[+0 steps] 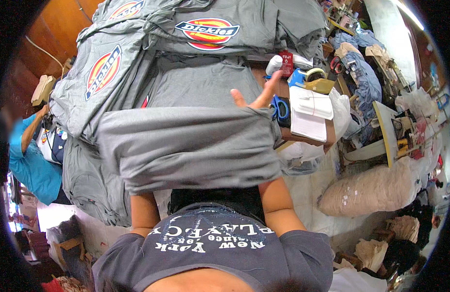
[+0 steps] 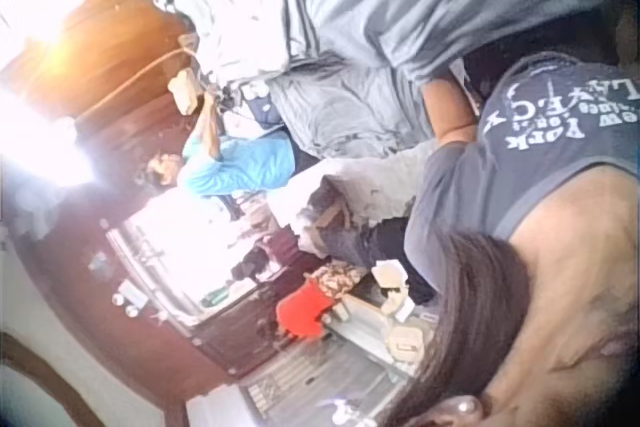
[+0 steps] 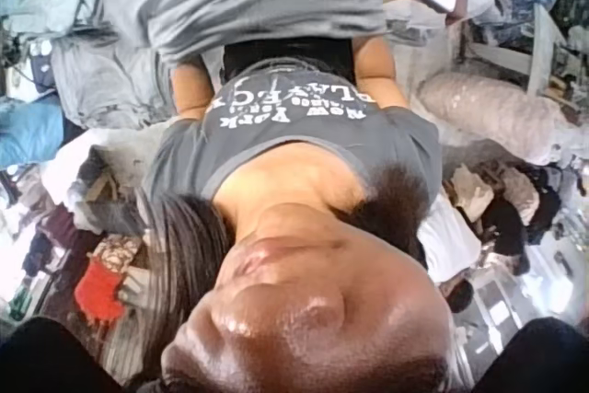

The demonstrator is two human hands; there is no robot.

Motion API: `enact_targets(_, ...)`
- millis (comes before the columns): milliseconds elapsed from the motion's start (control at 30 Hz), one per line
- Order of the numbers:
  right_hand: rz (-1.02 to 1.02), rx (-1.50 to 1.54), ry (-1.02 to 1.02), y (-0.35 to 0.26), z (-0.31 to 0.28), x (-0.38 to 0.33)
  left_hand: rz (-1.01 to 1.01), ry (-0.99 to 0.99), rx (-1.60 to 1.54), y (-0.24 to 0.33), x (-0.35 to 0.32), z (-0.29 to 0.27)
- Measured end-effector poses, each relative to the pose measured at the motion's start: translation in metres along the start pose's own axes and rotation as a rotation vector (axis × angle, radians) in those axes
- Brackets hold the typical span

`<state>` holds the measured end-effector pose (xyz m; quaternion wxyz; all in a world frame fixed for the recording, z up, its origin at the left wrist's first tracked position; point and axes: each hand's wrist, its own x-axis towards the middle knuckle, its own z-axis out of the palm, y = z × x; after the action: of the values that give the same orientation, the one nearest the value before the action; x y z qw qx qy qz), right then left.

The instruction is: The person picks up and unfolds shirts from a stack, using shears to trim loose threads, and then refolds them onto the stack.

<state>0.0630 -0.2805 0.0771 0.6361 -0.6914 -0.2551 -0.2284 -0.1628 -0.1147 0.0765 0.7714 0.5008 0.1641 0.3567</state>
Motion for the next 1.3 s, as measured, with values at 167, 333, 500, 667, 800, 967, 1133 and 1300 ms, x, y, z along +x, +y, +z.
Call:
enact_targets(167,-0.701,0.198,0.565,-0.086,-0.035,0.007,0.090,0.028,0.095,0.028,-0.010,-0.018)
enact_targets(333,-0.772,0.195,-0.658,-0.080,-0.006,-0.064,0.112,-0.059,0.219,0.031,0.000,-0.006)
enact_targets(500,-0.555,0.010,-1.429,-0.085,-0.013,-0.064,0.201,-0.138,0.473,0.054,-0.001,0.002)
enact_targets(667,0.421,0.559,-1.686,-0.069,-0.028,0.000,0.440,-0.262,1.170,0.068,0.005,0.022)
enact_targets(800,0.843,0.281,-1.439,-0.017,-0.032,-0.021,0.032,-0.496,1.779,0.037,0.017,0.033)
enact_targets(967,0.893,0.547,-1.113,-0.048,-0.078,-0.017,-0.076,-1.257,0.825,0.092,0.042,0.044)
enact_targets(1133,0.473,0.462,-0.601,-0.063,-0.149,0.053,0.558,-0.326,1.600,0.160,0.047,-0.002)
enact_targets(1300,-0.106,0.944,-0.401,-0.083,-0.180,0.078,0.668,-0.185,1.114,0.229,0.033,-0.007)
